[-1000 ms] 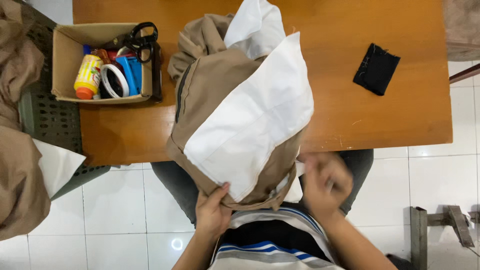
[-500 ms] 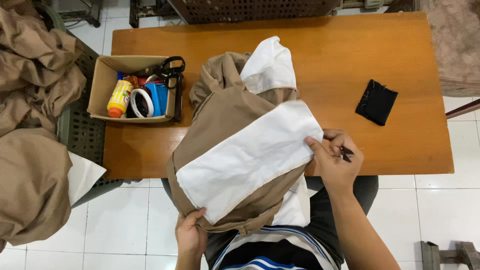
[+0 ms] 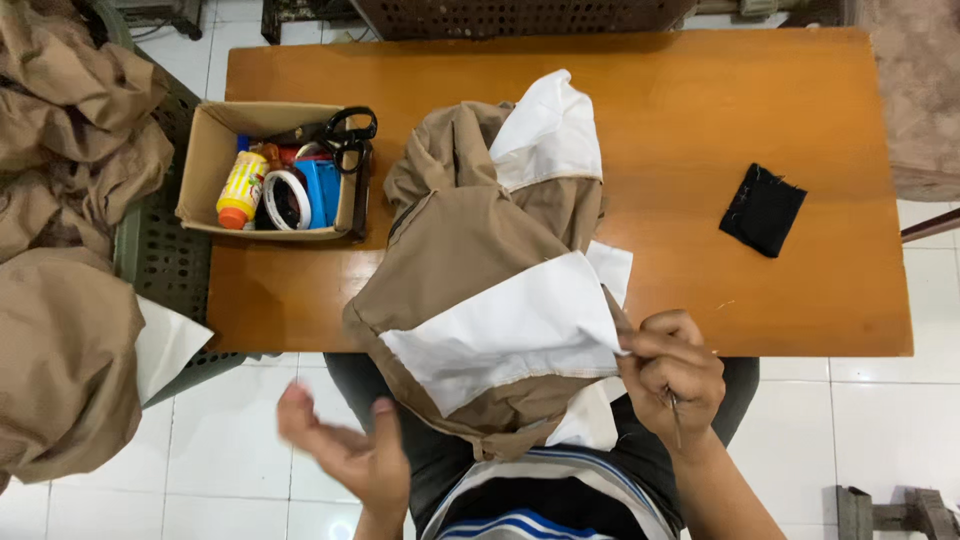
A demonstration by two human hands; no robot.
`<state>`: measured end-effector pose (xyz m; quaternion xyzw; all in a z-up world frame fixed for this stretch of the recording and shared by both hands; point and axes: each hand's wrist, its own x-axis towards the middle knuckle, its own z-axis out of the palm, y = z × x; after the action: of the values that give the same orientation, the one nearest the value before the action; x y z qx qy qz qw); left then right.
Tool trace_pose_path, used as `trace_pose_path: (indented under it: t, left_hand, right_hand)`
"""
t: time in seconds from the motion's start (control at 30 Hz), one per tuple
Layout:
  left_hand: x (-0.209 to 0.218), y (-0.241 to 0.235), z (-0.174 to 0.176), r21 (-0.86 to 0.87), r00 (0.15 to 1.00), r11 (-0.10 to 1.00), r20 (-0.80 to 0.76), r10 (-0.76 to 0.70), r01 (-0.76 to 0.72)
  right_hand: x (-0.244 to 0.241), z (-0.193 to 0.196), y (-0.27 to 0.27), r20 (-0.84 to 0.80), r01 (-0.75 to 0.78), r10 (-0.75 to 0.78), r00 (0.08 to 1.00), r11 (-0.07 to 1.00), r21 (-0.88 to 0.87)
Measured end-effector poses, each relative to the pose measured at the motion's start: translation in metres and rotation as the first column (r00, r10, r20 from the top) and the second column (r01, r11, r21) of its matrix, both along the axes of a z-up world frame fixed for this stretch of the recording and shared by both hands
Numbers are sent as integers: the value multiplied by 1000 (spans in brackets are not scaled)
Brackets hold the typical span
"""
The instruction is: The person trims white fabric from the interior of a tan jacket using small shears by hand. They handle the garment section by section, turning the fabric over to reach the edges.
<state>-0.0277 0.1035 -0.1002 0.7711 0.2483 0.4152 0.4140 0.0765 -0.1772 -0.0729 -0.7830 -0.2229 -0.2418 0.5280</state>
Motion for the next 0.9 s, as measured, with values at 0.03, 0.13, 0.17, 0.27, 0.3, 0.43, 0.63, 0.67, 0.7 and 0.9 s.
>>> trace_pose_path:
  t: [0.03, 0.13, 0.17, 0.27, 0.3, 0.43, 0.63, 0.67, 0.7, 0.9]
  left_hand:
    - [12, -7, 23, 56, 977, 975, -4, -214, 214]
    - [54, -21, 66, 83, 787, 783, -115, -607, 616]
    - [69, -25, 78, 33, 613, 621, -204, -763, 783]
    - [103, -34, 81, -5, 380, 413, -381, -843, 911]
    - [104, -38, 80, 0, 384, 415, -379, -842, 910]
    - [98, -54, 79, 49, 350, 347, -154, -924, 937]
    - [82, -69, 94, 169, 395, 409, 111, -912, 897]
    - [80, -71, 96, 196, 389, 413, 152, -909, 890]
    - [77, -72, 97, 191, 391, 415, 151, -908, 890]
    - [70, -79, 96, 236, 390, 408, 119, -913, 882]
  right_hand:
    - [-2, 0, 0, 36, -37, 37, 999, 999, -9]
    - [-6, 5, 4, 70, -120, 120, 990, 993, -5]
    - [-8, 8, 6, 67, -160, 159, 985, 987, 9]
    - [-12, 10, 9, 53, -193, 190, 980, 980, 42]
    - [-11, 13, 9, 58, -196, 193, 979, 980, 41]
    - [-12, 18, 0, 44, -179, 181, 982, 983, -41]
    - [-18, 43, -4, 67, -113, 121, 990, 988, -109]
    - [-21, 46, -4, 129, -76, 94, 987, 988, -138]
    - [-23, 48, -5, 124, -79, 96, 988, 987, -138]
    - [-25, 59, 10, 410, -2, 98, 907, 973, -230]
